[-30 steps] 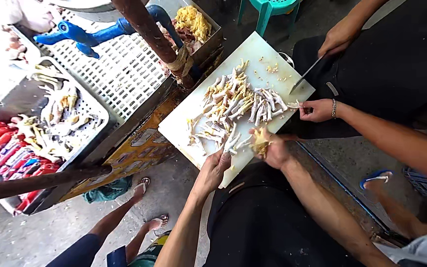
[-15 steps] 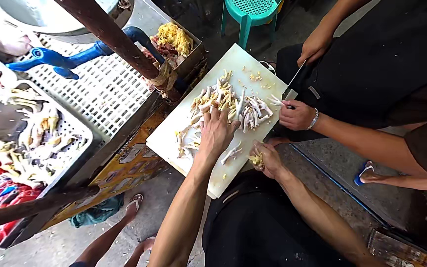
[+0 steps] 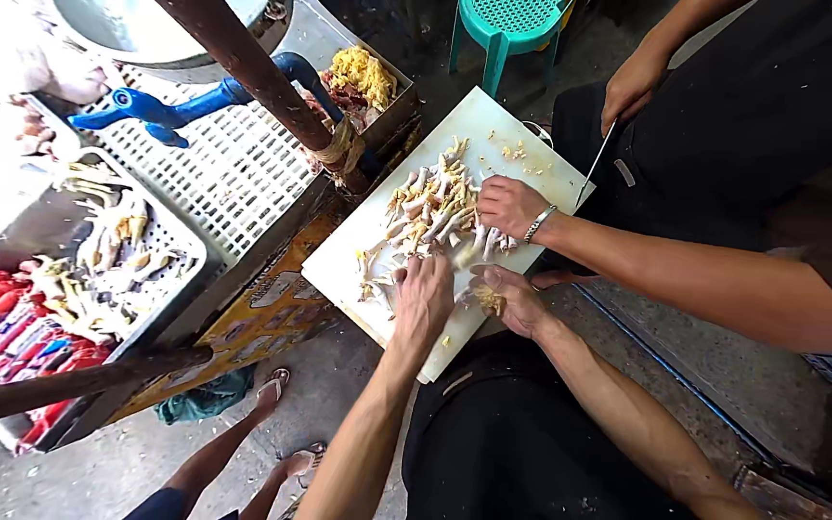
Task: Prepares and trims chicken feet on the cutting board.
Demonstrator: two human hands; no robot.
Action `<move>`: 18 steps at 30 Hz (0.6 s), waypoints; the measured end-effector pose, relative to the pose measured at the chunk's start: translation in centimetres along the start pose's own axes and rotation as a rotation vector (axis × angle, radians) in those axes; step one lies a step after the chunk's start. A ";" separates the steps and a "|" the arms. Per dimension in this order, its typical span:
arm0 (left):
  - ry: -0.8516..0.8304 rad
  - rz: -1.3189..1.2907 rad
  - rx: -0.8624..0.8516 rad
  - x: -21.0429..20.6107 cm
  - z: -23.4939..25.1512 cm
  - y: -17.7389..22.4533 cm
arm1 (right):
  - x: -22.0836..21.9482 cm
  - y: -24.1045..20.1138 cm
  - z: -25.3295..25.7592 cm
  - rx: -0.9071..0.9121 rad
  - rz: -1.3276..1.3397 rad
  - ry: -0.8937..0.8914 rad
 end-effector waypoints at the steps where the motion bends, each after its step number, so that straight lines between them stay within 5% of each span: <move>1: -0.010 -0.036 -0.011 -0.1 -1.7 0.5 | -0.8 0.0 0.0 0.009 -0.005 -0.044; 7: -0.165 0.044 0.001 -0.2 -5.4 2.2 | -2.2 -1.3 -0.8 0.173 -0.588 -0.087; 12: -0.251 0.032 0.040 0.7 -5.3 3.1 | -4.6 -5.8 -2.3 0.854 -1.174 0.058; 15: -0.233 -0.135 0.085 2.5 -6.8 2.8 | -0.9 -8.7 -1.3 0.744 -1.284 0.259; 18: -0.303 -0.667 0.233 3.3 -7.7 -1.3 | 4.5 -10.1 -0.7 0.519 -1.045 0.394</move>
Point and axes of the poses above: each hand's wrist, its own z-axis towards the middle knuckle, its own x-axis out of the back of the hand, y = z × x, the point moved 8 cm from there along z, towards the middle knuckle, and after that the axes turned 8 degrees about x, right-handed, at the moved point
